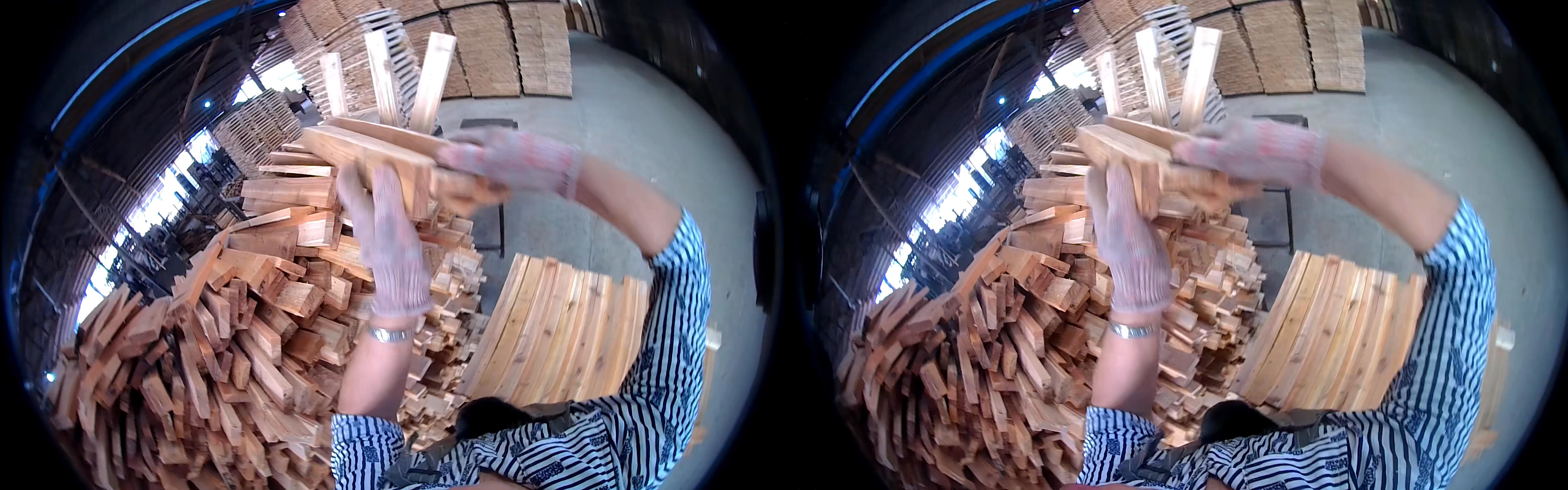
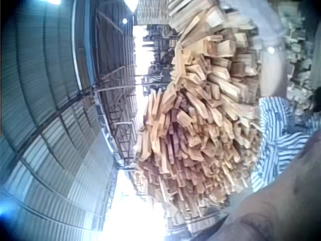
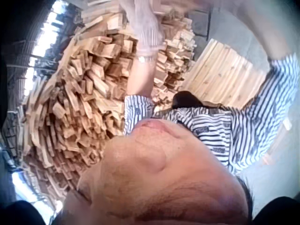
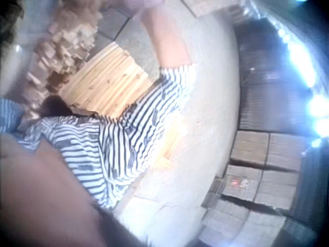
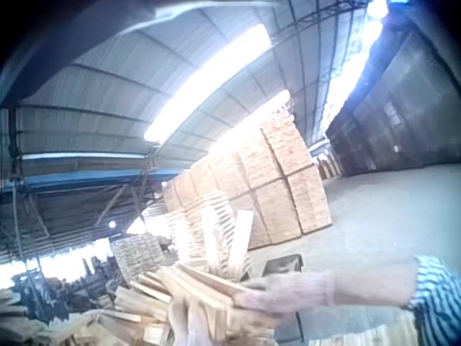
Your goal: The person stacks wood slats onto a wooden frame by hand, picking up bundles from a large pile and placing them side-by-side to construct a larger wooden panel.
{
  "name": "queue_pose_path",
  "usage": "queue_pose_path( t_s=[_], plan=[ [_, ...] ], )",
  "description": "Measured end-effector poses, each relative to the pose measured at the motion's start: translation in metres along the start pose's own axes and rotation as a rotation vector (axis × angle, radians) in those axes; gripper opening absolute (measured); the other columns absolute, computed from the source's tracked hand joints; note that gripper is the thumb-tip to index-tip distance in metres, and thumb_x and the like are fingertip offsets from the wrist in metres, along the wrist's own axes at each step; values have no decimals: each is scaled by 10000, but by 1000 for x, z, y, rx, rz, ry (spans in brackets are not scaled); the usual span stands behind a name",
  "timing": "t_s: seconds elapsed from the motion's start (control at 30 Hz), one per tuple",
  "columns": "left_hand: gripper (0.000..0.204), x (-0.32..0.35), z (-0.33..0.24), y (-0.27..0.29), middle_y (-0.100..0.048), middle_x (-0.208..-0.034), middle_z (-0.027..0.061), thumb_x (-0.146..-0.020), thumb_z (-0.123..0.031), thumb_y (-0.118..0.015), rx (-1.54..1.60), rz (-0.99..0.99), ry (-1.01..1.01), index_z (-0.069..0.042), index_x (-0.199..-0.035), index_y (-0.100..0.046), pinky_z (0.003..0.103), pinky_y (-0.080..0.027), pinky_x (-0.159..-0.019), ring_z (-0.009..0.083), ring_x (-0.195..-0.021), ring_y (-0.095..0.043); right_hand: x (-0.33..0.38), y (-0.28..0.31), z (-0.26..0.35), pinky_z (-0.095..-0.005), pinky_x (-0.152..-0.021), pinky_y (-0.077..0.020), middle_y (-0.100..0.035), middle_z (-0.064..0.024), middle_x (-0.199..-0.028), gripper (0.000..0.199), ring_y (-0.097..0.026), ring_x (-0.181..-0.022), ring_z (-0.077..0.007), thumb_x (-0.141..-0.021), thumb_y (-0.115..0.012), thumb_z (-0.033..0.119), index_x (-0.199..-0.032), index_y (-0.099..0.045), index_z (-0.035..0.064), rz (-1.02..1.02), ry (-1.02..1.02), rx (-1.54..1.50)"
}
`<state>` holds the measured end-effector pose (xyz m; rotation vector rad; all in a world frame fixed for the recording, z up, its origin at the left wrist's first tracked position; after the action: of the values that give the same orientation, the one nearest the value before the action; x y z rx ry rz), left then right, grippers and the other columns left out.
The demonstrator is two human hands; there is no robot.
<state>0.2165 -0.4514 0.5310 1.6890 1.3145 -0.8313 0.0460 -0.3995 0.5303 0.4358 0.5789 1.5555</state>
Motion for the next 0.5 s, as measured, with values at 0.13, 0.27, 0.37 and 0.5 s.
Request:
queue_pose_path(
  t_s=[0.13, 0.27, 0.37, 0.5],
  plan=[
    [600, 21, 24, -30, -486, -1464, 157, -1014, -416, -543, 1172, 102, 622, -107, -1508, -399, 555, -418, -1116, 343, -1336, -504, 9, -4, -29, -320, -719, -602, -603, -177, -1330, 838, -698, -952, -201, -985, -450, 696, -1473, -463, 15, -227, -199, -643],
    [695, 1, 33, -52, -479, -1468, 147, -973, -509, -591, 1384, 189, 853, -160, -1534, -375, 583, -460, -1074, 357, -1331, -494, -41, -11, -37, -341, -738, -641, -643, -191, -1272, 818, -717, -979, -203, -942, -565, 665, -1416, -522, 0, -219, -79, -725],
    [704, 0, 25, -54, -505, -1442, 157, -943, -456, -664, 1358, 264, 753, -155, -1520, -397, 537, -474, -1069, 345, -1321, -501, -51, -16, -44, -339, -710, -640, -662, -187, -1239, 785, -720, -967, -204, -929, -616, 633, -1415, -537, 22, -170, -90, -802],
    [679, 45, 9, -44, -537, -1415, 159, -908, -254, -720, 1328, 356, 725, -91, -1495, -421, 453, -483, -1080, 307, -1303, -535, -6, -37, -39, -337, -895, -603, -548, -198, -1399, 923, -643, -1166, -218, -900, -701, 559, -1532, -334, -4, -86, 115, -852]
  ],
)
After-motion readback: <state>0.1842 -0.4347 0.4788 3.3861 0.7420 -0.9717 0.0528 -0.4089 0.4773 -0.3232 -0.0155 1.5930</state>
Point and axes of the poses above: each hand's wrist, its own x-axis away from the middle knuckle, its own y-axis out of the back of the hand, z = x × y, the point moved 8 cm from there along -x, towards the middle knuckle
